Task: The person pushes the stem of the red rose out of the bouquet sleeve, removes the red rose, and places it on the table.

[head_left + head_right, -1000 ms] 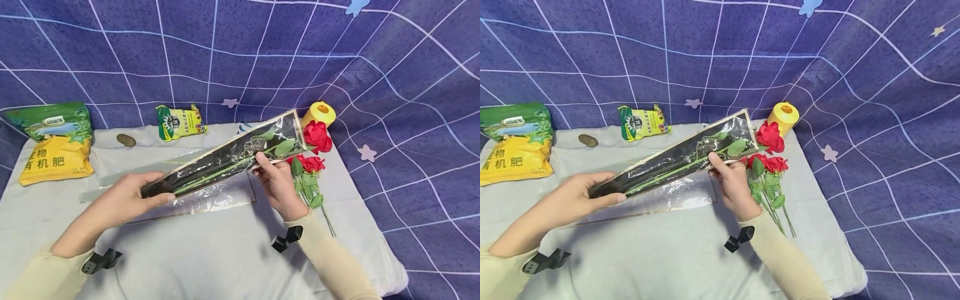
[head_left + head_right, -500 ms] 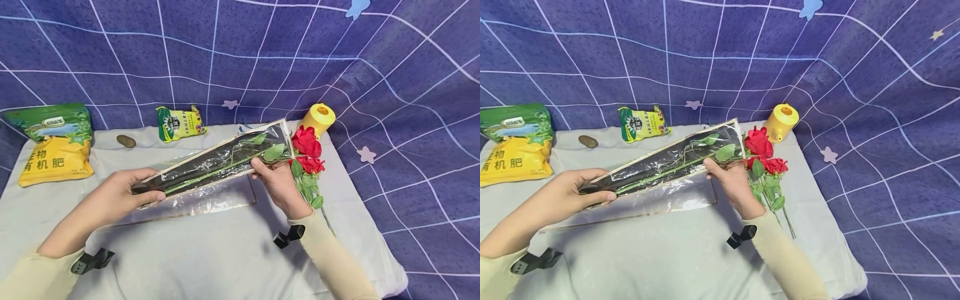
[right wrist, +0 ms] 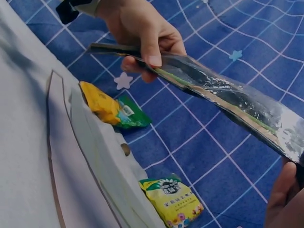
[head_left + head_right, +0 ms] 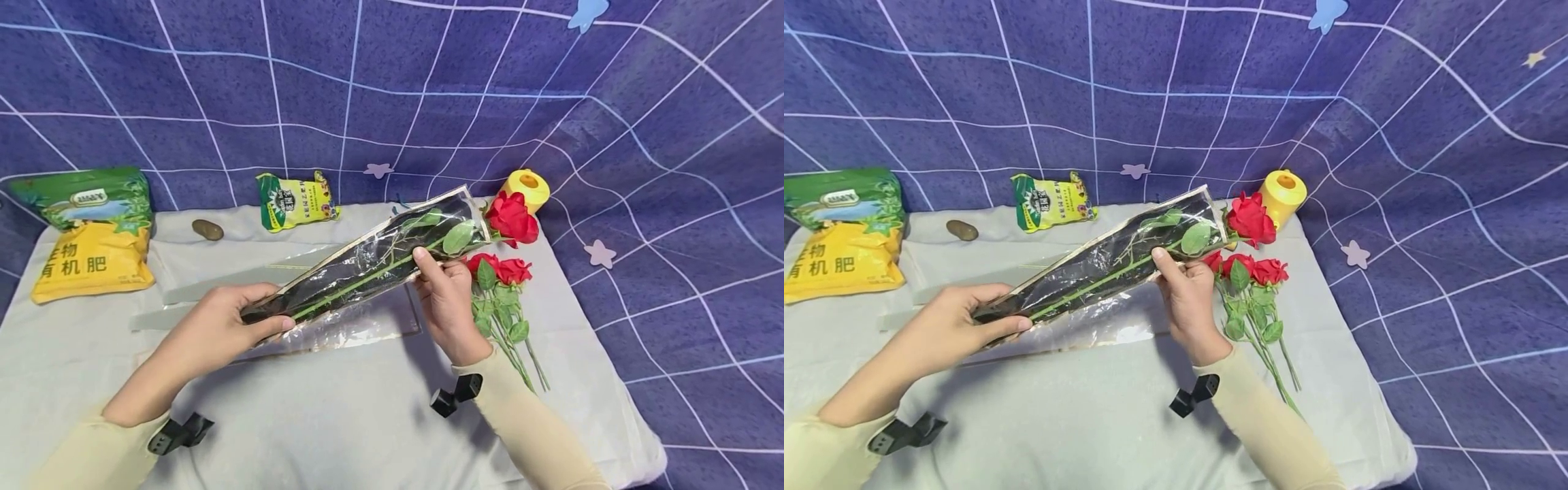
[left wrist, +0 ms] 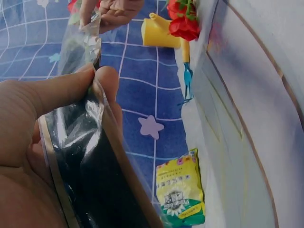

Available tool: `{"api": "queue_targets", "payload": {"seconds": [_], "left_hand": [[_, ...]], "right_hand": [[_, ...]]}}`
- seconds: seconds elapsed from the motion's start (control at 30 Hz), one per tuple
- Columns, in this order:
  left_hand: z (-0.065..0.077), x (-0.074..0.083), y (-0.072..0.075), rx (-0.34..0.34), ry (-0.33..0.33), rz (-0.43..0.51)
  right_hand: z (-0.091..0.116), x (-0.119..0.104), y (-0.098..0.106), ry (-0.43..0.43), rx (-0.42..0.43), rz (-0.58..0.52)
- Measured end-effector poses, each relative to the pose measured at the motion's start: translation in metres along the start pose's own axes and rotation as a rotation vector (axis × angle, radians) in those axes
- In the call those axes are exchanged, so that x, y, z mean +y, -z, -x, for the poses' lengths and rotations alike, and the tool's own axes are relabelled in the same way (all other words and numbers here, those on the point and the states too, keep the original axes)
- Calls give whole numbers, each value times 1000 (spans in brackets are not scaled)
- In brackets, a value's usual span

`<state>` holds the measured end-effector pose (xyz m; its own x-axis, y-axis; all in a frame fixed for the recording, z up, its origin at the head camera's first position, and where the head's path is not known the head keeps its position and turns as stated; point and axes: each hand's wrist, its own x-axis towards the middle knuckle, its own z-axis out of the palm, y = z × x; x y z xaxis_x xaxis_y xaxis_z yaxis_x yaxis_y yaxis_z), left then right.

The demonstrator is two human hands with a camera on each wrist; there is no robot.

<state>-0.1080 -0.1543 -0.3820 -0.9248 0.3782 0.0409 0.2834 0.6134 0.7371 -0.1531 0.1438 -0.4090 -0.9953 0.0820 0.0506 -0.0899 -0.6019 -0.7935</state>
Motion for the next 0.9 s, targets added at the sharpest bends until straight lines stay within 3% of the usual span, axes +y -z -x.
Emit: {"api": "queue_targets", "payload": {"seconds": [0.17, 0.43, 0.6, 0.77, 0.9], "left_hand": [[-1, 4, -7, 37, 6, 12], [-5, 9, -12, 17, 35, 110], [-5, 12, -9, 8, 22, 152], [-7, 17, -11, -20, -18, 188], [-7, 16, -11, -12, -15, 163]], "right_hand": [[5, 3, -3, 31, 8, 47], [8, 5, -10, 64, -35, 62], [13, 9, -8, 16, -64, 157], [18, 15, -9, -20, -72, 174], [18, 15, -8, -52, -78, 174]]}}
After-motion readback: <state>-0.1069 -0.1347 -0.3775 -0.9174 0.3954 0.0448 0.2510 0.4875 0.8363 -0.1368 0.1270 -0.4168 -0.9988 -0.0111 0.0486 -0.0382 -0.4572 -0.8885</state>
